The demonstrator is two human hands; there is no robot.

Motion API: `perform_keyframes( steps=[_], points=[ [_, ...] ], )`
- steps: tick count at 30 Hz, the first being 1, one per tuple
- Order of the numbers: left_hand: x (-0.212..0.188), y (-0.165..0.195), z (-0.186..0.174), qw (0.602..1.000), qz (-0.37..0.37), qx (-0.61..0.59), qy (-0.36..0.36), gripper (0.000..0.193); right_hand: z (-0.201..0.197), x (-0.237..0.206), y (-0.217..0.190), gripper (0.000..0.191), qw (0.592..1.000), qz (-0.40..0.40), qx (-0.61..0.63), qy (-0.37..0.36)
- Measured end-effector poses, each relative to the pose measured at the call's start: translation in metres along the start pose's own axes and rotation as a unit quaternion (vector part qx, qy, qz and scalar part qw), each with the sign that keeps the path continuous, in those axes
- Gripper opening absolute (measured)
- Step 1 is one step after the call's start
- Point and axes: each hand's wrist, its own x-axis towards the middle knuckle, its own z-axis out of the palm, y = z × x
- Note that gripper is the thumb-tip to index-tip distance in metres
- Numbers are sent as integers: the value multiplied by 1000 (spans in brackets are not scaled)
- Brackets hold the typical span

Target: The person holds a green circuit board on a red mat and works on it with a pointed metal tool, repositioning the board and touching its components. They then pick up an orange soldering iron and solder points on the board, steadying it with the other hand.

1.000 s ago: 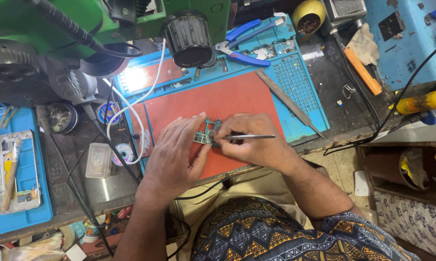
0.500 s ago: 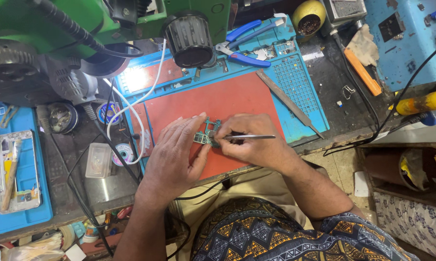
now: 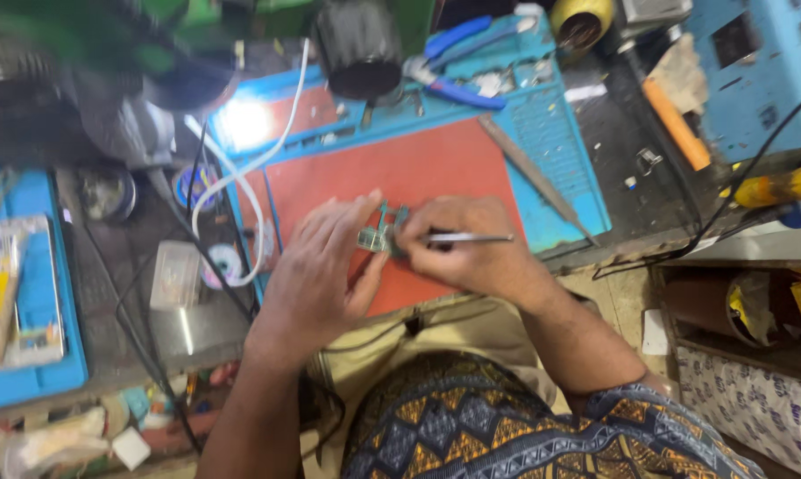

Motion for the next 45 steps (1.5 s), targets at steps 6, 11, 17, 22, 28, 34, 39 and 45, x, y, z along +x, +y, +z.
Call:
perform_keyframes(
  steps=[6,11,17,22,28,34,39,45],
  points=[
    [-5,-9,2,1000,4,-11,-10,68,3,-2,2,12,999,43,-30,-9],
    [-7,-8,2,1000,16,-8,4,68,2,-3,0,13,999,9,-27,-19],
    [-8,-9,2,1000,17,-12,8,67,1,-1,-1,14,999,15,-28,-34],
    [-8,-10,2,1000,22,-18,13,68,3,-1,-1,13,999,19,-19,-24],
    [-8,-9,2,1000,19,-17,11,68,3,0,-4,13,999,27,-6,-26],
    [-9,-9,1,1000,14,-13,7,68,2,-1,-6,13,999,32,4,-31],
    [-5,-5,-1,1000,9,-10,-1,67,2,1,-3,14,999,22,-26,-23],
    [-1,-2,-3,1000,6,-9,2,67,2,2,-3,12,999,36,26,-22]
  ],
)
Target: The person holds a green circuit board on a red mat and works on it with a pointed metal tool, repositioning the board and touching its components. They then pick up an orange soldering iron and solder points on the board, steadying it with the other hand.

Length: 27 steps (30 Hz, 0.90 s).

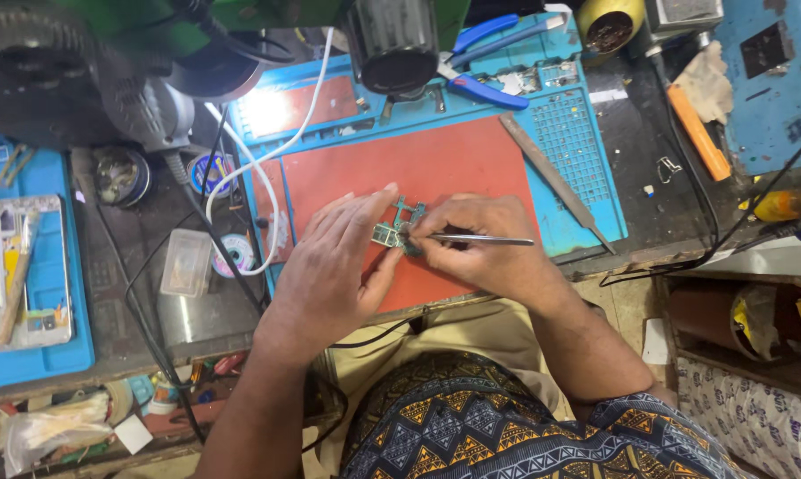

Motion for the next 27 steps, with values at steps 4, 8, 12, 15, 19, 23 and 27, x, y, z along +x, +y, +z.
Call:
perform_keyframes(
  steps=[4,8,12,15,19,23,27],
  points=[
    [1,0,1,1000,-2,-3,-1,66,-3,2,-2,11,1000,-12,-4,-18],
    [1,0,2,1000,-2,3,4,65,-3,3,-5,10,1000,5,-16,-12],
    [1,1,3,1000,-8,6,8,66,-3,3,-5,8,1000,-16,-11,-17],
    [1,0,3,1000,-13,3,5,67,-2,3,-3,9,1000,16,-22,-7],
    [0,0,3,1000,-19,3,4,67,-3,3,-1,9,999,-10,-31,-9],
    [0,1,3,1000,-24,-4,1,68,-1,2,0,12,999,14,-33,22],
    [0,1,2,1000,-29,-2,-1,67,-1,2,-1,10,1000,-2,-14,4]
  ],
)
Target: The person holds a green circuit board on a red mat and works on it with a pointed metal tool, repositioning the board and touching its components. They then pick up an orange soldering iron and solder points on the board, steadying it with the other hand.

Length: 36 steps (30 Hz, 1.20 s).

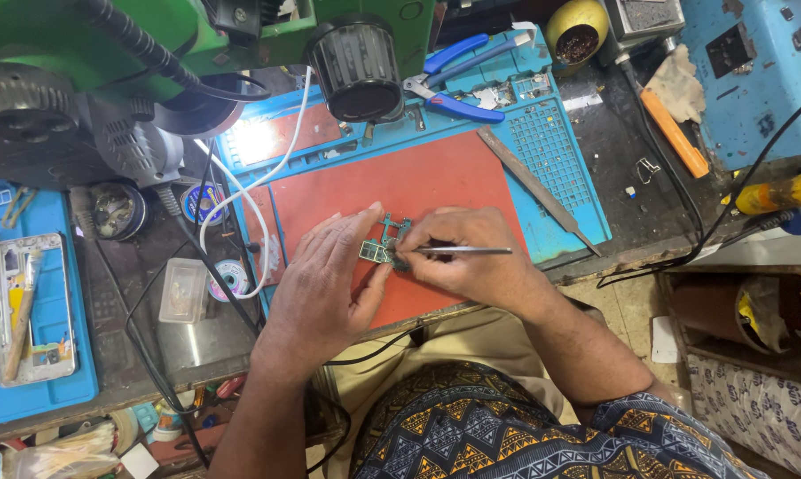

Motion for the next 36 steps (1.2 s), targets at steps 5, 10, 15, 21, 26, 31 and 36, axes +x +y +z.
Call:
perform_keyframes(
  steps=[5,10,15,21,26,31,36],
  points=[
    [0,0,0,1000,-3,2,-3,68,0,0,0,8,1000,8,4,-7],
    [0,-1,1,1000,-1,1,0,68,1,0,-1,9,1000,19,-7,3],
    [0,0,1,1000,-2,6,-2,67,1,0,-1,9,1000,20,-12,11],
    [1,2,-1,999,13,42,-11,67,0,-1,1,11,999,26,-26,6],
    [3,3,-2,999,14,44,-13,67,0,-1,3,11,999,31,-12,4],
    [3,3,-2,999,-1,36,-17,67,1,-1,3,11,1000,24,16,4],
    [2,3,-1,999,0,38,-14,67,1,0,3,12,1000,9,-10,17]
  ],
)
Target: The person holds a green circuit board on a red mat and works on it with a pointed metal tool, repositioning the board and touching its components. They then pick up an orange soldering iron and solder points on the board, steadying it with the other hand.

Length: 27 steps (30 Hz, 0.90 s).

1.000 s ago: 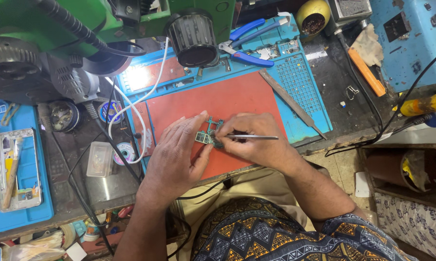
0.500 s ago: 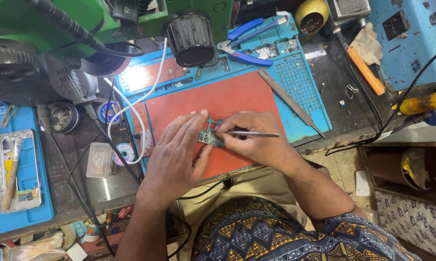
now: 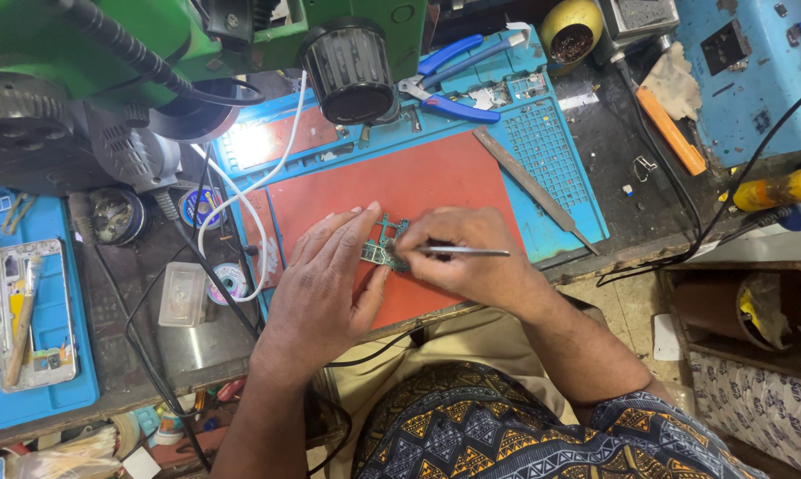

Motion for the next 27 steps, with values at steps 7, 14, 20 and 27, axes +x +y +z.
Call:
perform_keyframes(
  steps=[7,14,20,27],
  points=[
    [-1,-1,1,1000,1,-2,3,67,0,-1,2,14,1000,6,9,1],
    [-1,-1,3,1000,-8,-10,15,69,-1,-4,1,13,999,10,-20,32],
    [0,1,5,998,-25,27,41,81,-3,-5,1,18,997,51,-3,49],
    [-1,2,-1,1000,12,7,22,80,-5,-5,1,23,996,48,45,54]
  ],
)
